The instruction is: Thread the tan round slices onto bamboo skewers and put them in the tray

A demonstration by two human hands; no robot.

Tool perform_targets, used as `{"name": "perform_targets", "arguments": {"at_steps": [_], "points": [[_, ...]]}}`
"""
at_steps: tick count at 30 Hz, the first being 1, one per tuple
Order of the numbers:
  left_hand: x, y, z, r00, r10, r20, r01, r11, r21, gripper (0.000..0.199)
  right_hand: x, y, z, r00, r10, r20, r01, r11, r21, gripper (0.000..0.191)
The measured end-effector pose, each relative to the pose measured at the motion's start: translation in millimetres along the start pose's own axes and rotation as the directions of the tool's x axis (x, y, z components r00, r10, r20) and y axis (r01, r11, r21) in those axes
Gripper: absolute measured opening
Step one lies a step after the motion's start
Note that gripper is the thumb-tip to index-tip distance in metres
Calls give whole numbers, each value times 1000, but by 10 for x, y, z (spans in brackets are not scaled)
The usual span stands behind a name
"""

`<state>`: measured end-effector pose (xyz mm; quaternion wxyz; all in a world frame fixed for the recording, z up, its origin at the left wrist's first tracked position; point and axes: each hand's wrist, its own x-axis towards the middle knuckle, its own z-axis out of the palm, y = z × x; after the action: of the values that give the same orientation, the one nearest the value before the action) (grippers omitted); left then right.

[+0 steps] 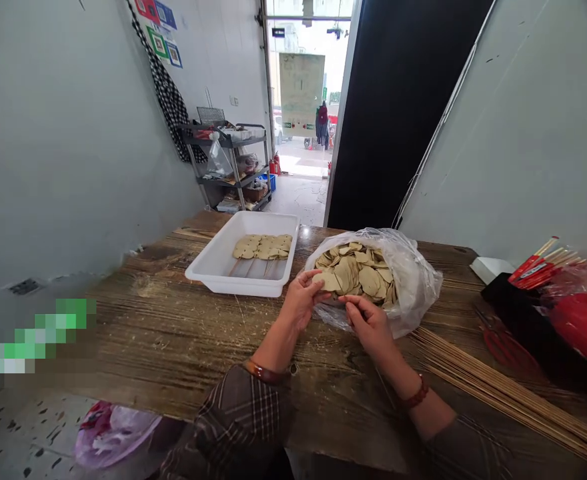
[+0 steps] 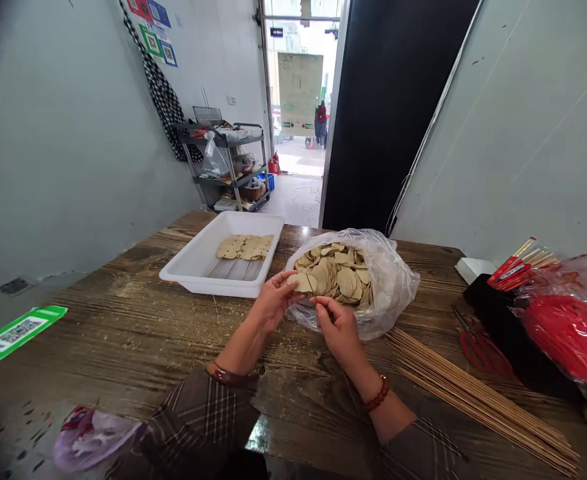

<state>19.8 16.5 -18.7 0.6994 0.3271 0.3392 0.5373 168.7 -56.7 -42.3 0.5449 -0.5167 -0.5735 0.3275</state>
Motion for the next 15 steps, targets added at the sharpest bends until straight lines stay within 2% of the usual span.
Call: {"name": "perform_targets", "arguments": {"at_steps": [4, 8, 15], "points": [[14, -17, -21, 999, 32, -14, -32, 999, -39, 42, -16, 35, 36, 999, -40, -1, 40, 996, -77, 34], [12, -36, 0, 998, 65, 15, -64, 997, -54, 43, -42, 39, 18, 998, -55, 9, 56, 991, -121, 33], [-25, -50, 59, 1000, 11, 21, -11, 999, -33, 36, -58, 14, -11, 998, -35, 49, 42, 988, -146, 31]]}}
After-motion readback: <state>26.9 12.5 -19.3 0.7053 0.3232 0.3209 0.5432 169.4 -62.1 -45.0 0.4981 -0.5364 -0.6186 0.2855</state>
